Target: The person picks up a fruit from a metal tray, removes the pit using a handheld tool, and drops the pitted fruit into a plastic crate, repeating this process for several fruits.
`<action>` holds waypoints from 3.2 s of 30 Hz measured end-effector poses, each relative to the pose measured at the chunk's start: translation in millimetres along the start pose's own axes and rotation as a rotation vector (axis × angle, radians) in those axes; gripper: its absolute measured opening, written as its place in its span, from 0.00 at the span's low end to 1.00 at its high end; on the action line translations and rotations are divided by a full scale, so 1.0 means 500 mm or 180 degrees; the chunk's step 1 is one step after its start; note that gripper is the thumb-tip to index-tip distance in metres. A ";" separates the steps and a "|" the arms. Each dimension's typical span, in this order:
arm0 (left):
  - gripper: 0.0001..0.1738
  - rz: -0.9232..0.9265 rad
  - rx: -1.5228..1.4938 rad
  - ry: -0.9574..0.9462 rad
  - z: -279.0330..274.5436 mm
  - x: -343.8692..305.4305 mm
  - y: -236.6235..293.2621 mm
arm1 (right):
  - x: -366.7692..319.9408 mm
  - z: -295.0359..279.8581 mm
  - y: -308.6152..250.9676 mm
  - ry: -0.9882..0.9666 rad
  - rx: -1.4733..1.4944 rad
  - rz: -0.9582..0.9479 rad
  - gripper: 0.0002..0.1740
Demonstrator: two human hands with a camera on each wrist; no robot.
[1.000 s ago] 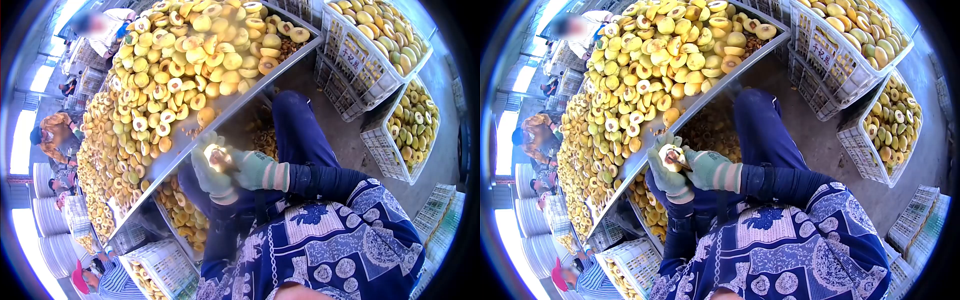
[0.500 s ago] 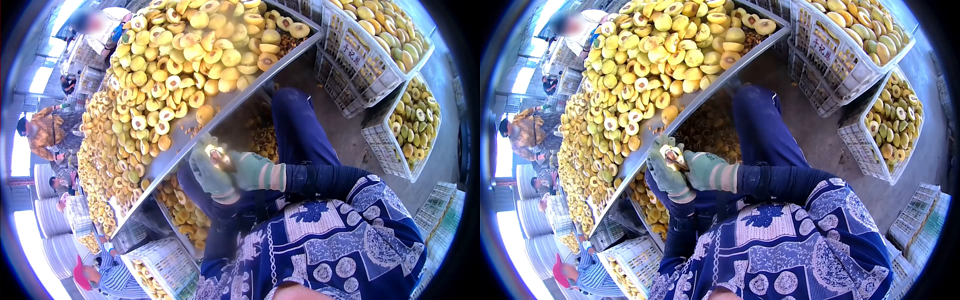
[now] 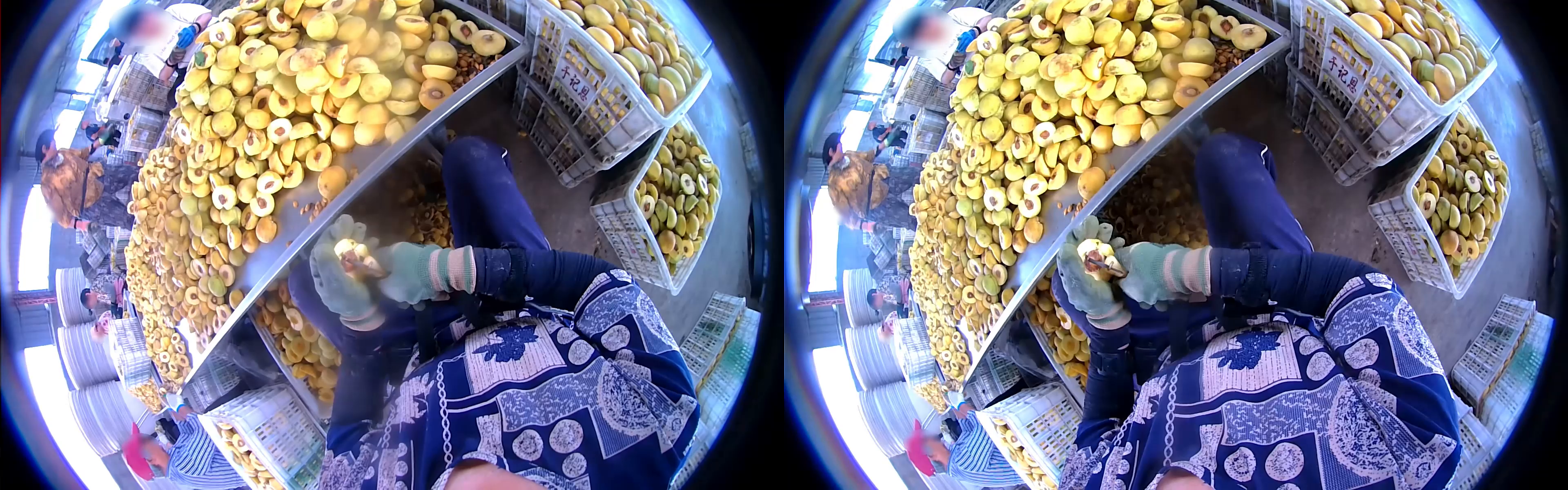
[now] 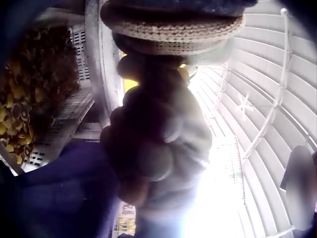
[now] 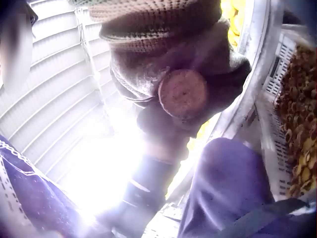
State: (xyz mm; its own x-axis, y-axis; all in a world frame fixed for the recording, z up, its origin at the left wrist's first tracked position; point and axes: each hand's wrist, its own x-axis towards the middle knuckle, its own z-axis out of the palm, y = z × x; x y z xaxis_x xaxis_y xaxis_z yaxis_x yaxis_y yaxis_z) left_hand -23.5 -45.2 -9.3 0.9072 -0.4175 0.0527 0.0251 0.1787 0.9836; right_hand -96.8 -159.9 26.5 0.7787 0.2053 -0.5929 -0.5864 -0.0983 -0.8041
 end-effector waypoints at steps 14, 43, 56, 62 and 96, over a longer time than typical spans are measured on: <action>0.19 -0.0519 -0.0572 0.0246 0.016 0.000 0.019 | 0.011 0.011 0.012 -0.0106 0.0091 0.0198 0.08; 0.16 0.0408 -0.0288 0.0808 -0.247 0.014 0.027 | 0.042 0.032 0.053 -0.0740 0.2723 0.0147 0.10; 0.38 -0.0404 0.4304 0.0219 -0.347 0.378 -0.059 | 0.172 -0.028 0.059 0.0472 0.2063 0.0295 0.13; 0.31 0.0154 0.4880 0.0022 -0.373 0.410 -0.086 | 0.140 -0.026 0.039 0.0539 0.2051 0.0454 0.12; 0.31 -0.0775 -0.0764 -0.0818 -0.053 0.019 -0.011 | -0.018 -0.010 0.011 0.0857 -0.1416 -0.0718 0.22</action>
State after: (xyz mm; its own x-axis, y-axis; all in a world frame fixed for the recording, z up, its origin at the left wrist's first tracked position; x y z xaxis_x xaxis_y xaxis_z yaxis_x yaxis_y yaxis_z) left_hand -3.8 -26.3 -18.6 0.7293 -0.6761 -0.1051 0.3502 0.2370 0.9062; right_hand -105.9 -167.4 27.2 0.9375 0.0191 -0.3476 -0.2935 -0.4936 -0.8187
